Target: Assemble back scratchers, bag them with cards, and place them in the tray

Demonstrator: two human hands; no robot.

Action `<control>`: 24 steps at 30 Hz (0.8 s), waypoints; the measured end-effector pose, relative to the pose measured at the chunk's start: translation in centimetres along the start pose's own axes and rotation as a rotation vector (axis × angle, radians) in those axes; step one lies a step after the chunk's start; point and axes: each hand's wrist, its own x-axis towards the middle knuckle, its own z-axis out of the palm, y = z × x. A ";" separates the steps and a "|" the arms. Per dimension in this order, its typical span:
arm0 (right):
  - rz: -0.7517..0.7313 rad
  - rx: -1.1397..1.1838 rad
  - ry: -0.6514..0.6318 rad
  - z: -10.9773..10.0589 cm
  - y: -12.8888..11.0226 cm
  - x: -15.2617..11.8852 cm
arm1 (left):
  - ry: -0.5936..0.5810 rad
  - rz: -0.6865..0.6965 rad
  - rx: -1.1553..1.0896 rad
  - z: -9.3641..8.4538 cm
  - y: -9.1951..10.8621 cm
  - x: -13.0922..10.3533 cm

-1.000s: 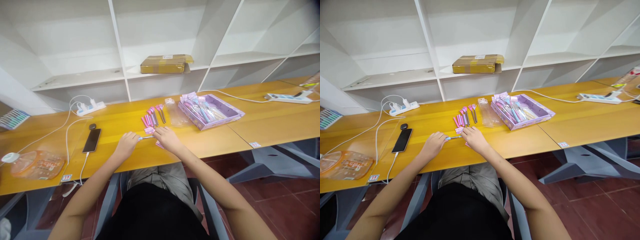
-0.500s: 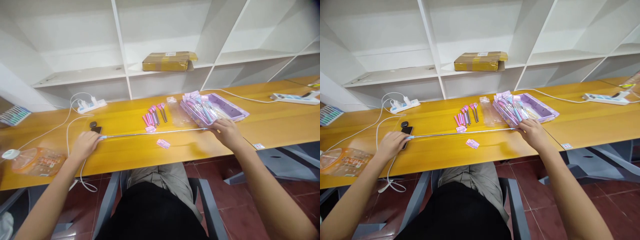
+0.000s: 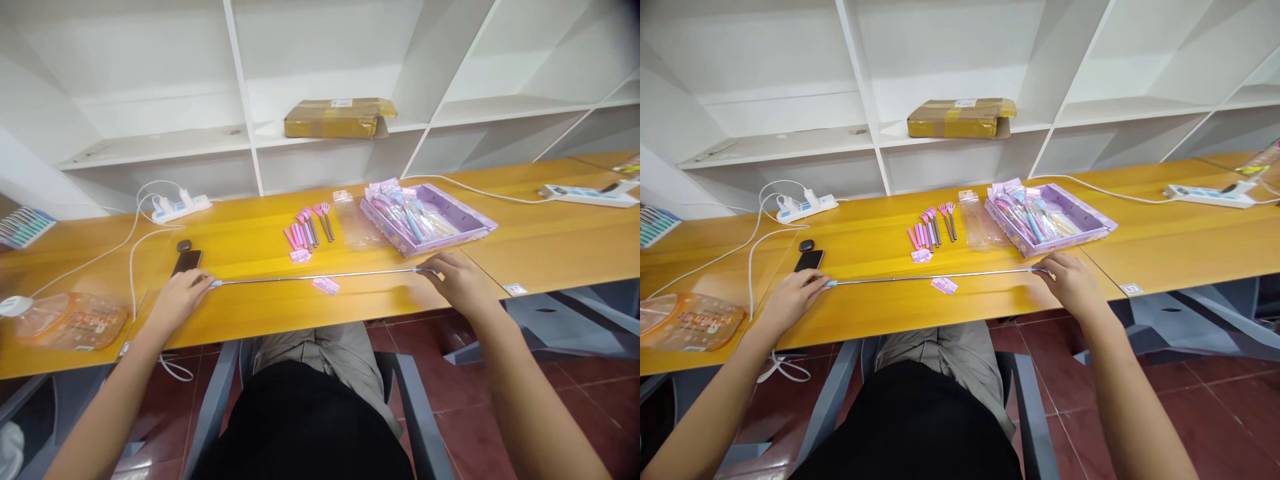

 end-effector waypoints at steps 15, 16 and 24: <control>0.061 -0.091 0.124 2.1 -5.5 9.6 | -0.168 -0.004 -0.136 0.5 8.6 7.9; 0.019 -0.079 0.125 2.6 -8.0 11.0 | -0.156 -0.026 -0.172 0.8 9.7 9.2; -0.322 0.037 0.035 7.3 -19.4 17.1 | -0.176 -0.125 -0.387 4.9 12.3 15.1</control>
